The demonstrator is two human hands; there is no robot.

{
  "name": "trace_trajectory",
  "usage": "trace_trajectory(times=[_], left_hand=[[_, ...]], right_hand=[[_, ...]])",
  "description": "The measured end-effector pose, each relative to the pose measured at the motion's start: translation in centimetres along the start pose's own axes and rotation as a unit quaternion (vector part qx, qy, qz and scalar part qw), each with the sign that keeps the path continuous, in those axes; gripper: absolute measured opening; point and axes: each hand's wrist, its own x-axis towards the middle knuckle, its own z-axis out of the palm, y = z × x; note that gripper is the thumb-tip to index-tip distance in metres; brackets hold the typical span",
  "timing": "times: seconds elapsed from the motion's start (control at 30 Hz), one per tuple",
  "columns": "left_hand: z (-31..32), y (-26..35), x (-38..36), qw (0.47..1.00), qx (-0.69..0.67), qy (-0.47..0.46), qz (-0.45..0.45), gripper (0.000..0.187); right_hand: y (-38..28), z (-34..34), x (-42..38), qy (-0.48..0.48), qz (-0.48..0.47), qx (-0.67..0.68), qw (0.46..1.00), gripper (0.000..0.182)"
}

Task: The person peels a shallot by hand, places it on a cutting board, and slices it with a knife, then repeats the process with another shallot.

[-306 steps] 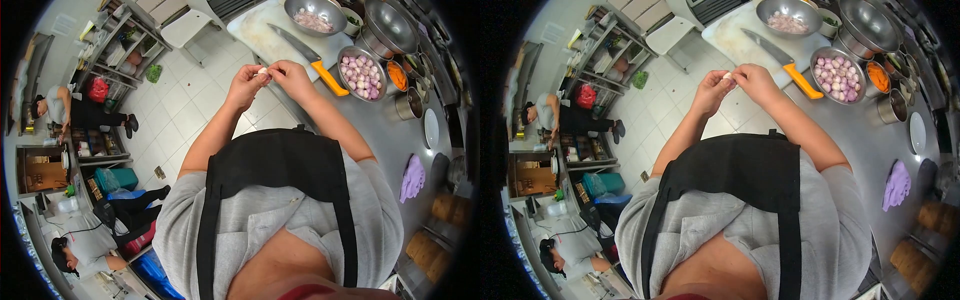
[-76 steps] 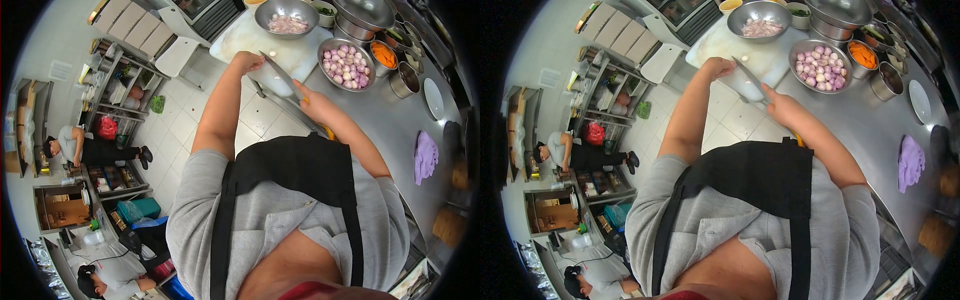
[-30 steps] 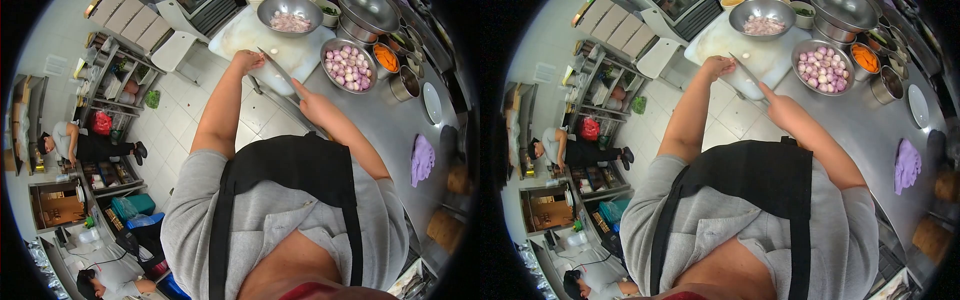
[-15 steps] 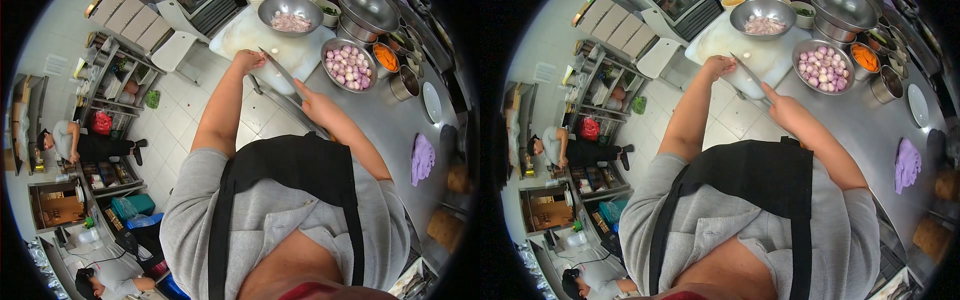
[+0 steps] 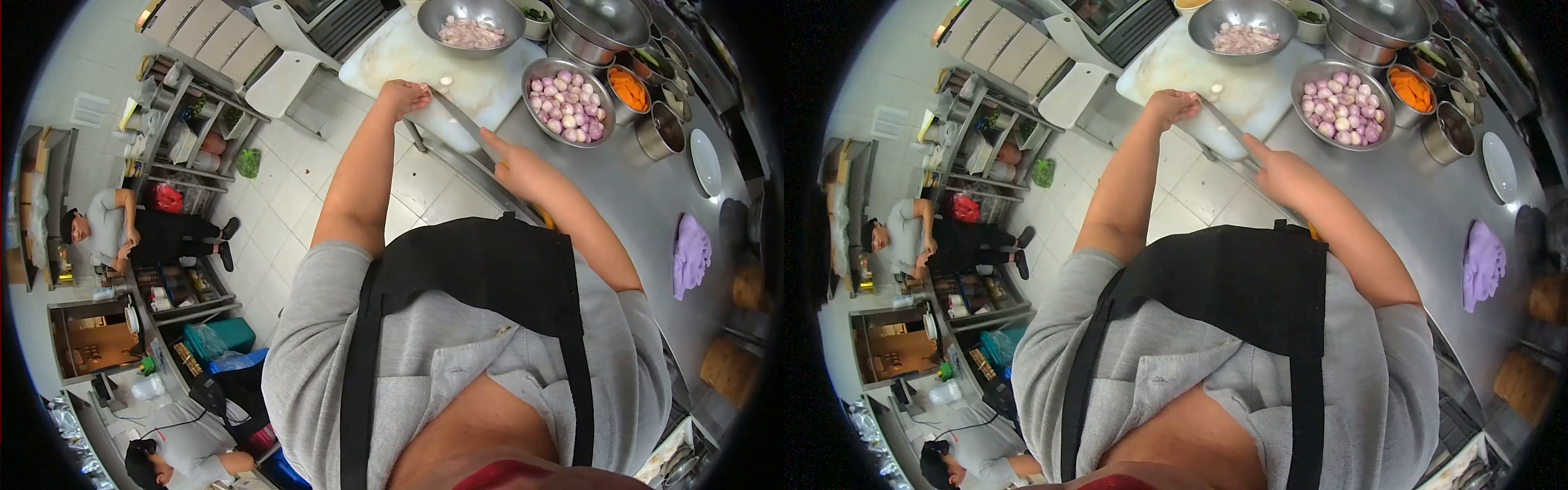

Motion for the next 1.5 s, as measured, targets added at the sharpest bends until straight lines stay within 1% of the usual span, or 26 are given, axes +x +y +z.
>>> trace_trajectory(times=[0.07,0.2,0.33,0.57,0.77,0.93,1.2,1.43,1.5], left_hand=[[-0.1,-0.4,0.5,1.0,0.0,0.005,-0.004,0.018],[-0.4,-0.6,1.1,1.0,0.025,0.0,-0.018,0.02],[-0.4,-0.6,0.9,1.0,0.02,-0.009,-0.01,0.02],[-0.2,-0.2,0.3,1.0,0.015,-0.014,-0.016,0.018],[-0.5,-0.6,1.1,0.999,0.017,-0.025,-0.02,0.017],[-0.6,-0.4,0.6,1.0,0.022,-0.02,-0.01,0.016],[-0.8,-0.5,0.9,0.999,0.024,-0.03,-0.009,0.019],[-0.4,-0.2,0.4,1.0,0.024,-0.014,-0.006,0.018],[-0.2,0.0,0.2,0.999,0.042,-0.003,-0.01,0.018]], right_hand=[[-0.7,-0.7,-0.7,0.002,0.022,0.003,1.0,0.066],[-0.1,-0.1,-0.3,0.015,0.008,-0.009,1.0,0.066],[-0.1,0.0,-0.1,0.013,0.001,-0.01,1.0,0.066],[0.3,1.7,4.1,0.038,-0.018,-0.01,0.999,0.068],[0.2,-0.3,0.5,-0.003,0.002,-0.004,1.0,0.067],[0.1,-0.2,-0.3,0.017,-0.001,0.01,1.0,0.067],[-0.1,-0.6,-0.1,0.008,0.009,0.005,1.0,0.067],[0.7,0.2,2.4,0.019,-0.017,0.001,1.0,0.068],[0.6,0.5,3.2,0.021,-0.024,-0.004,0.999,0.068]])
